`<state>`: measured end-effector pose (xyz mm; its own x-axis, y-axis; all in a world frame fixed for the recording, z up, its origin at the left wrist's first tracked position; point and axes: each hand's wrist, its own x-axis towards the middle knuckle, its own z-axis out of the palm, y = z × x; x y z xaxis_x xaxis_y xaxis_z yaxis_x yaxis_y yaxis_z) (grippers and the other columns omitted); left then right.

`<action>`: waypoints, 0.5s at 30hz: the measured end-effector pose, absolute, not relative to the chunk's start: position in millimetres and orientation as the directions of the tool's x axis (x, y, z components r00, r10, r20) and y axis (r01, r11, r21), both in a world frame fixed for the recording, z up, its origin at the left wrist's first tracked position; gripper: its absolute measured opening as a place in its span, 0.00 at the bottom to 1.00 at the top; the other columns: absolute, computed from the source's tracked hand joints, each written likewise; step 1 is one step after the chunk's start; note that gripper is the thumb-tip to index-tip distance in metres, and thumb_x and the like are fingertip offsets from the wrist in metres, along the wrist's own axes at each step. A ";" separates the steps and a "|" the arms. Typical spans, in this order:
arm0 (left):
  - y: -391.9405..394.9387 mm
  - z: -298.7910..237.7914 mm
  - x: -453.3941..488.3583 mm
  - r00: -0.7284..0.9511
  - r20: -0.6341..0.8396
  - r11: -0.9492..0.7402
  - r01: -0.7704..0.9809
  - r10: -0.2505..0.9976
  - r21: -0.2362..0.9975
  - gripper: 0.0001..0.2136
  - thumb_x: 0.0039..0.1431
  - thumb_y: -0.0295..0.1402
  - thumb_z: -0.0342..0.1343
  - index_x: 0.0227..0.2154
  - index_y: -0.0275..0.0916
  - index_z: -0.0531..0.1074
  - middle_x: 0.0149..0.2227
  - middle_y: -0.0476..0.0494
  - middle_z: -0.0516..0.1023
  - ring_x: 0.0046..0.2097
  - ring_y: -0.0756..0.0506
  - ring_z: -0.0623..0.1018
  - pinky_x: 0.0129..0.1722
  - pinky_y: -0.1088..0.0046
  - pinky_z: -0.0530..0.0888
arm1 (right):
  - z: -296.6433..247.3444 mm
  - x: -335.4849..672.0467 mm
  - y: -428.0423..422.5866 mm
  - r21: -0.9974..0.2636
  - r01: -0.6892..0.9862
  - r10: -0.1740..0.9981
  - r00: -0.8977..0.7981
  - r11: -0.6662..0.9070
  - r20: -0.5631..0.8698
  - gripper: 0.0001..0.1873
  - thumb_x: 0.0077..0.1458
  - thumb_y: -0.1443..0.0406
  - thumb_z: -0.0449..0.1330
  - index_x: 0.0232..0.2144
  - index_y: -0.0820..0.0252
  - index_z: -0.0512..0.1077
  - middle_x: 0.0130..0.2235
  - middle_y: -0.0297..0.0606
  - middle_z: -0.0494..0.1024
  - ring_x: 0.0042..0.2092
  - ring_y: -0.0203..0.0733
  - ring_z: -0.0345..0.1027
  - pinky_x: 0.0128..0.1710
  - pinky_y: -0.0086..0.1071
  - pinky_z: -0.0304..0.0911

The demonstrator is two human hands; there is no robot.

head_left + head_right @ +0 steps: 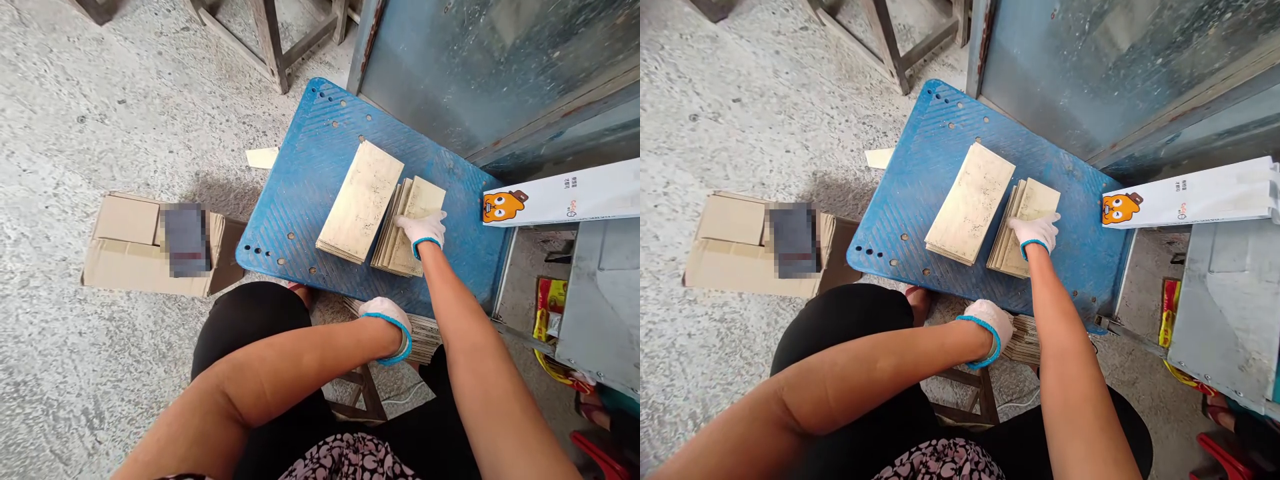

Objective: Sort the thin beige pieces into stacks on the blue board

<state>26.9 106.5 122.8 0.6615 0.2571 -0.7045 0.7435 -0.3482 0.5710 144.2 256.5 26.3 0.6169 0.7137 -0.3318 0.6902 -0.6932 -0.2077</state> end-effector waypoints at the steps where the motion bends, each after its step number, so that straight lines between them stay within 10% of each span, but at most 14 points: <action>1: 107.1 121.7 27.8 0.656 -0.703 -0.346 0.749 0.274 0.564 0.16 0.60 0.24 0.51 0.48 0.35 0.79 0.48 0.32 0.81 0.50 0.32 0.79 0.43 0.51 0.79 | 26.6 141.9 257.4 -0.182 0.689 0.702 0.625 -0.702 -0.342 0.70 0.25 0.50 0.75 0.65 0.72 0.49 0.57 0.67 0.66 0.59 0.64 0.63 0.57 0.53 0.61; 15: 107.6 108.7 27.0 0.649 -0.705 -0.348 0.756 0.287 0.554 0.14 0.59 0.27 0.55 0.45 0.35 0.81 0.44 0.32 0.82 0.48 0.33 0.80 0.45 0.56 0.78 | 42.1 122.8 243.5 -0.221 0.767 0.795 0.554 -0.603 -0.248 0.67 0.38 0.43 0.68 0.67 0.77 0.46 0.62 0.72 0.58 0.62 0.68 0.58 0.60 0.57 0.55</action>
<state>27.0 107.6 108.7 0.6486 0.2865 -0.7051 0.7562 -0.3477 0.5543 122.8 243.5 42.1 0.5536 0.7950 -0.2481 0.7667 -0.6028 -0.2208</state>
